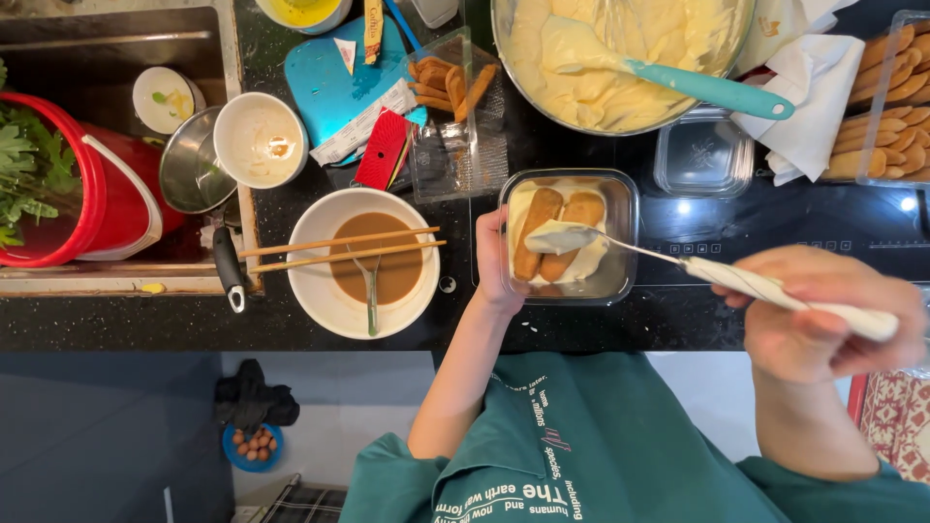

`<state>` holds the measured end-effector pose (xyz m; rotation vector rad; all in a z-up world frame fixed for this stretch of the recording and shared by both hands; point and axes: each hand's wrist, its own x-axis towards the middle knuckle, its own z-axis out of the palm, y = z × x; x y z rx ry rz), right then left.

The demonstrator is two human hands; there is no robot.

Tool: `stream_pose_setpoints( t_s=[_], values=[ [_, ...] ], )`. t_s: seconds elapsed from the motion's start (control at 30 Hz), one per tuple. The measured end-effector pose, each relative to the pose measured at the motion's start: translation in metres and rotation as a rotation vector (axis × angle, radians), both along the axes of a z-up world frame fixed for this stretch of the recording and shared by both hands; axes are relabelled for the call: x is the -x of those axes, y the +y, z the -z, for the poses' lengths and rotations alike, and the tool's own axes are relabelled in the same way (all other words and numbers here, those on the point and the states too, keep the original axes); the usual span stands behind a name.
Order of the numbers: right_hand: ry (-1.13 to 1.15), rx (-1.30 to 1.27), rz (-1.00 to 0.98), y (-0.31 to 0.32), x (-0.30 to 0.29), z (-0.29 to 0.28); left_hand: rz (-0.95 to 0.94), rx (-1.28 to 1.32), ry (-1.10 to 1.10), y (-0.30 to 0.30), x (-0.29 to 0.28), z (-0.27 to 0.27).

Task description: Assembling a dessert by dipping biscuits in liquid and layering them with cream in a container.

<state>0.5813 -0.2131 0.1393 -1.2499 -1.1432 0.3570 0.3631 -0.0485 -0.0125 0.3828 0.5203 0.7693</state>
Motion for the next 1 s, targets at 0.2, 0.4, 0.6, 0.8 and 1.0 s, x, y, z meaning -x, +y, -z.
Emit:
stream_pose_setpoints(
  t_s=[0.2,0.4,0.6,0.8,1.0],
  values=[
    [-0.109,-0.064,0.040,0.002,0.009,-0.008,0.105,0.272,-0.127,0.006,0.002,-0.022],
    [-0.035,-0.026,0.019,-0.003,0.006,-0.006,0.110,0.230,-0.098,0.004,0.007,-0.028],
    [0.054,0.083,0.084,-0.019,0.007,-0.001,0.116,0.192,-0.200,0.003,0.012,-0.029],
    [0.234,0.188,0.359,0.014,0.042,-0.030,0.051,0.120,-0.246,0.000,0.012,-0.037],
    [0.214,0.242,0.247,0.023,0.051,-0.042,-0.124,-0.341,-0.092,-0.021,0.017,0.016]
  ],
)
